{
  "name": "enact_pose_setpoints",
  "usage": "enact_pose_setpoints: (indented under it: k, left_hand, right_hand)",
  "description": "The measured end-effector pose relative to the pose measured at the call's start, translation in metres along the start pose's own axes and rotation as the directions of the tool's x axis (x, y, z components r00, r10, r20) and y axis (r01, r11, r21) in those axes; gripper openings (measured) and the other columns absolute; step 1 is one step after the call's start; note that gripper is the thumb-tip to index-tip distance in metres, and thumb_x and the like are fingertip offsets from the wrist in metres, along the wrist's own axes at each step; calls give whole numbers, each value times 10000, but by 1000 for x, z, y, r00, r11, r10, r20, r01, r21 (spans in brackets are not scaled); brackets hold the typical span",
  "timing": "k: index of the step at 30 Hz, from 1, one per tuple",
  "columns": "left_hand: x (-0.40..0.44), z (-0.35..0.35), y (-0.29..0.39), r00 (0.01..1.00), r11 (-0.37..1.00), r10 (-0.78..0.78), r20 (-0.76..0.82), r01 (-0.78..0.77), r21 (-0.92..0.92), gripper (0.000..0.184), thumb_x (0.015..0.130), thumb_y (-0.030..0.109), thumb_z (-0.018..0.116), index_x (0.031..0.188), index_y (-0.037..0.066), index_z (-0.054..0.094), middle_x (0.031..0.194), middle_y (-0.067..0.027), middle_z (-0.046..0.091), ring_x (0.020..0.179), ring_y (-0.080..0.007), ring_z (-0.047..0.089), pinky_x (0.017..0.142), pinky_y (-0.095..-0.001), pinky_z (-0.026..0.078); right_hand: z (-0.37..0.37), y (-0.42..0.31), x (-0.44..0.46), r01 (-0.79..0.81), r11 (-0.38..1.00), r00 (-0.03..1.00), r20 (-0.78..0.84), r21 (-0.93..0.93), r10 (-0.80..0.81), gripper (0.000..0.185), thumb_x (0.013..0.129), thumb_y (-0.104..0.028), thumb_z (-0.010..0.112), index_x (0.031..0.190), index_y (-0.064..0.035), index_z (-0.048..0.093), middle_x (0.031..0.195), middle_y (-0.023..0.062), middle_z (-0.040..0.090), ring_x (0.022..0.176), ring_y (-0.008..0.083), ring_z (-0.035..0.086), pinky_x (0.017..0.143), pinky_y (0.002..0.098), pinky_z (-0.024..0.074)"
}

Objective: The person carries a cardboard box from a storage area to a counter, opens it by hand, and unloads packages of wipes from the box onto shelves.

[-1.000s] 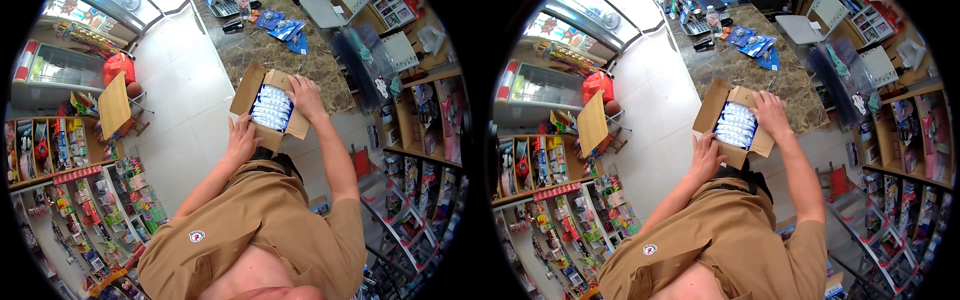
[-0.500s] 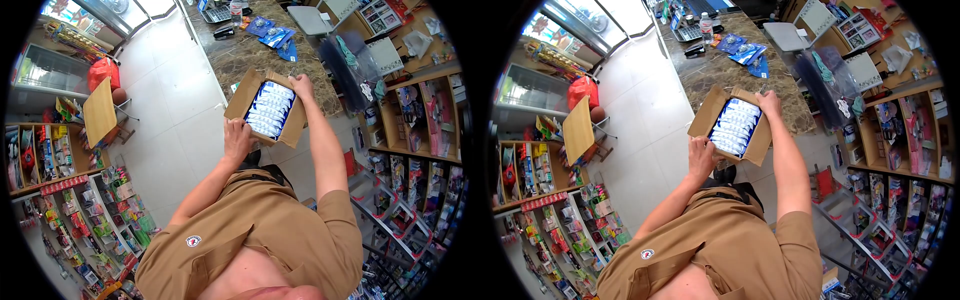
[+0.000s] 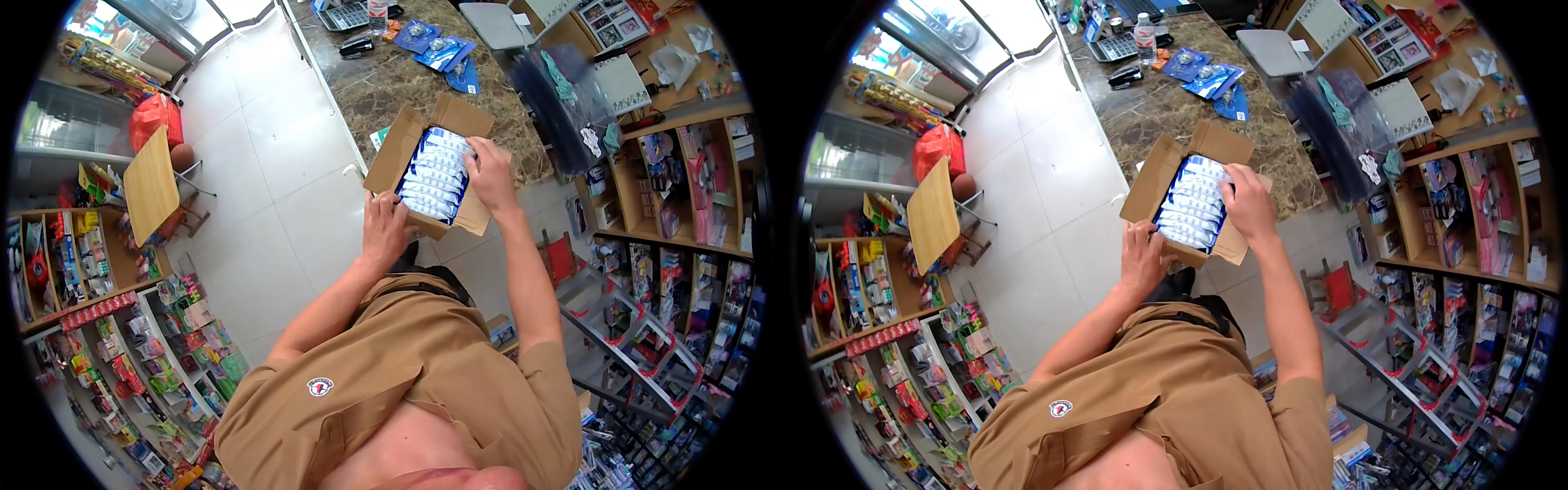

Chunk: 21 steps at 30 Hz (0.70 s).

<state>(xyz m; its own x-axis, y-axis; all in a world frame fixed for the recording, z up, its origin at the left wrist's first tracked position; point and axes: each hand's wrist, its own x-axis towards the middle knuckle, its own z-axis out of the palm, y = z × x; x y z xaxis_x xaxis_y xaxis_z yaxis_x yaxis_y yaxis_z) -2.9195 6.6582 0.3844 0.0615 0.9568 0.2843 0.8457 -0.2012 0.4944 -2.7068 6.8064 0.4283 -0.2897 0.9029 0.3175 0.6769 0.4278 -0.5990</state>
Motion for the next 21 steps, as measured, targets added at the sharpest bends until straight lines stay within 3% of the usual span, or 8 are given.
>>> enact_pose_setpoints:
  k: [4,7,21]
  left_hand:
    - [-1,1,-1,1000,1000,19,-10,-19,-5,503,647,176,868,1038,35,585,1211,-148,498,1228,-355,466,1110,-639,348]
    - [-2,1,2,999,1000,23,-31,-23,-10,520,624,154,894,1000,49,550,1206,-156,494,1237,-387,481,1097,-626,368]
    - [5,14,-2,999,1000,0,-34,-1,-15,452,651,181,888,919,52,548,1172,-154,507,1197,-379,502,1005,-544,440]
  right_hand:
    - [16,9,-9,-45,991,999,24,-127,48,381,909,-231,685,1199,12,640,1215,161,639,1120,363,597,963,440,480]
    - [24,9,-6,-40,987,999,2,-155,41,407,886,-257,708,1189,7,649,1197,143,638,1126,347,572,976,432,462]
    - [26,8,7,-123,976,990,49,-180,134,489,852,-302,744,1238,-14,662,1174,117,608,1106,322,550,987,438,434]
